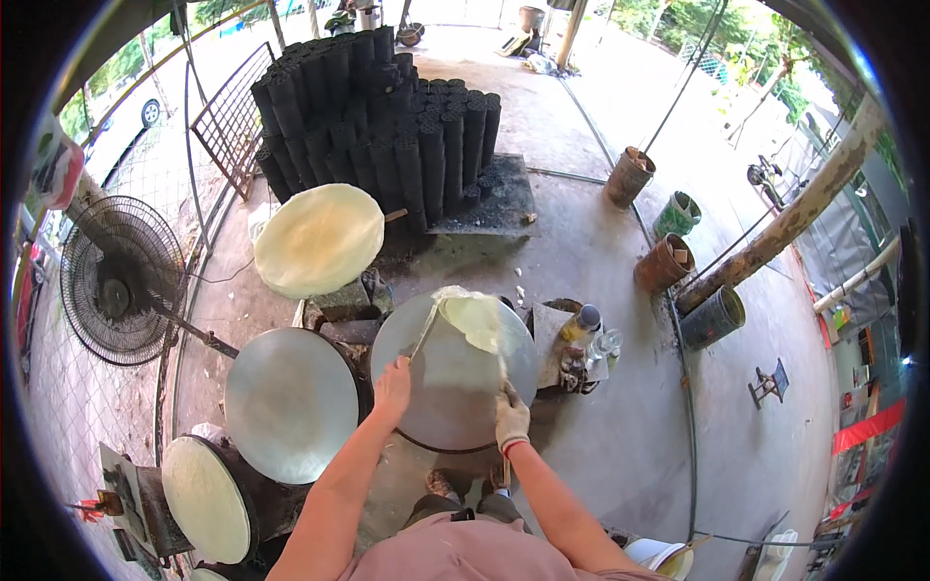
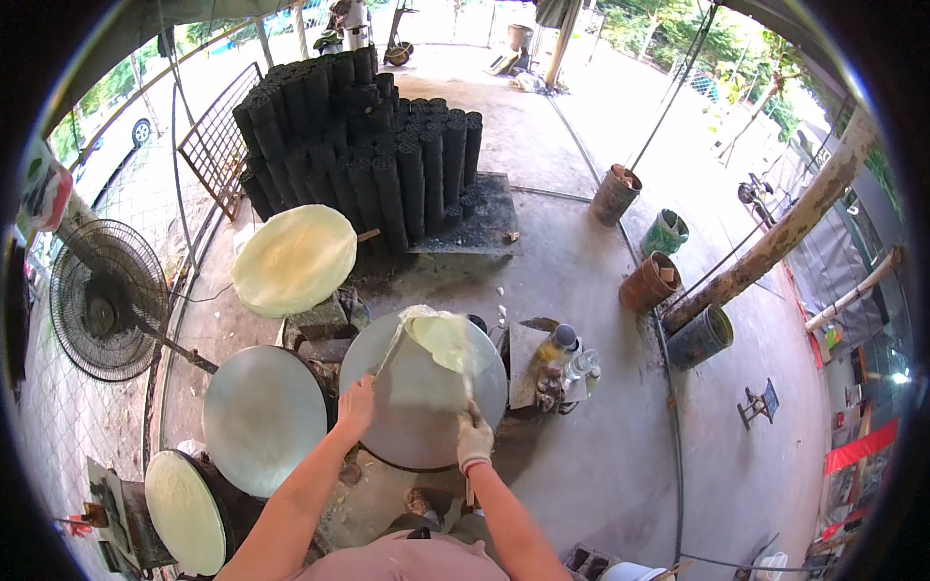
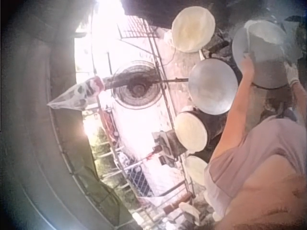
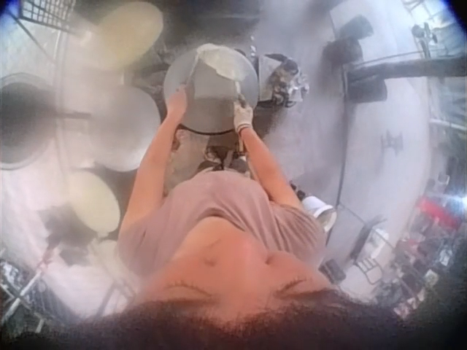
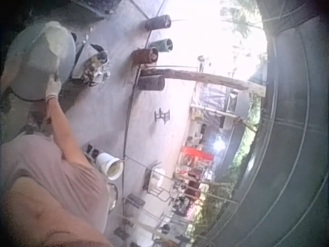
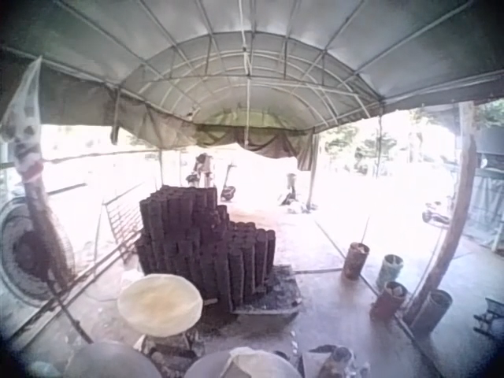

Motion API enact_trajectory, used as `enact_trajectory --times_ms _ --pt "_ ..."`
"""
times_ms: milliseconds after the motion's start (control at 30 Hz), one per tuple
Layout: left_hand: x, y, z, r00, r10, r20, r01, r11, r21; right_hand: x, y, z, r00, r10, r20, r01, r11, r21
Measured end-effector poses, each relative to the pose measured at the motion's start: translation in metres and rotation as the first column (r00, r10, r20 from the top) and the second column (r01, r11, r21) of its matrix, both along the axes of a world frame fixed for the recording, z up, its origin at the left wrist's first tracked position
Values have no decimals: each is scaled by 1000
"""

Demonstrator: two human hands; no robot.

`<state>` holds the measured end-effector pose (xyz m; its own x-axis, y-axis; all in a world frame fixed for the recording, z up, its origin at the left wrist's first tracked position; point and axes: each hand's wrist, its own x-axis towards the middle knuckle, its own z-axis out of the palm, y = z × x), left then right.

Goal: The person pours batter from a large bowl onto several heated plates using a ladle and spreads it into thin, circular layers with a wooden tool, then lifts and removes the cooked wraps by hand.

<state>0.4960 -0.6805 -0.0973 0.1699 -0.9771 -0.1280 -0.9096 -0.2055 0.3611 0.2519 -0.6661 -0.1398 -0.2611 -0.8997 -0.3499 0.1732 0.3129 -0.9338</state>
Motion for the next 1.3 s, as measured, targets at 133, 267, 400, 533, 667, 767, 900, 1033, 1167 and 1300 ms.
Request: enact_trajectory --times_ms 133,267,400,533,667,767,900,1033,1167,1300 --pt "20 12 -4 1000 -8 9 9 999 -50 22 16 9 992 101 -69 -88 982 166" --pt "35 27 7 996 65 56 -59 994 -90 15 -8 37 967 212 139 -240 942 233" --pt "46 36 13 996 26 85 -18 996 -89 1 0 -44 977 92 -190 -83 995 56" --pt "72 72 21 997 4 81 8 990 -140 16 -17 59 903 395 169 -430 820 379" --pt "88 99 25 985 166 -39 -169 980 -101 -21 -11 5 977 207 -51 -195 965 175" --pt "82 109 35 990 16 137 7 986 -167 9 -27 -48 871 292 -395 -353 931 -90" --pt "88 143 36 995 67 77 -51 980 -190 20 -38 40 812 581 53 -570 770 287" --pt "83 163 51 988 157 8 -155 983 -99 -14 -32 12 886 377 -270 -370 926 78" --pt "69 190 46 977 174 -123 -192 968 -159 27 -49 37 692 702 -165 -664 710 234" --pt "50 234 47 918 277 -284 -328 933 -150 -32 -47 45 652 725 -221 -691 689 219"
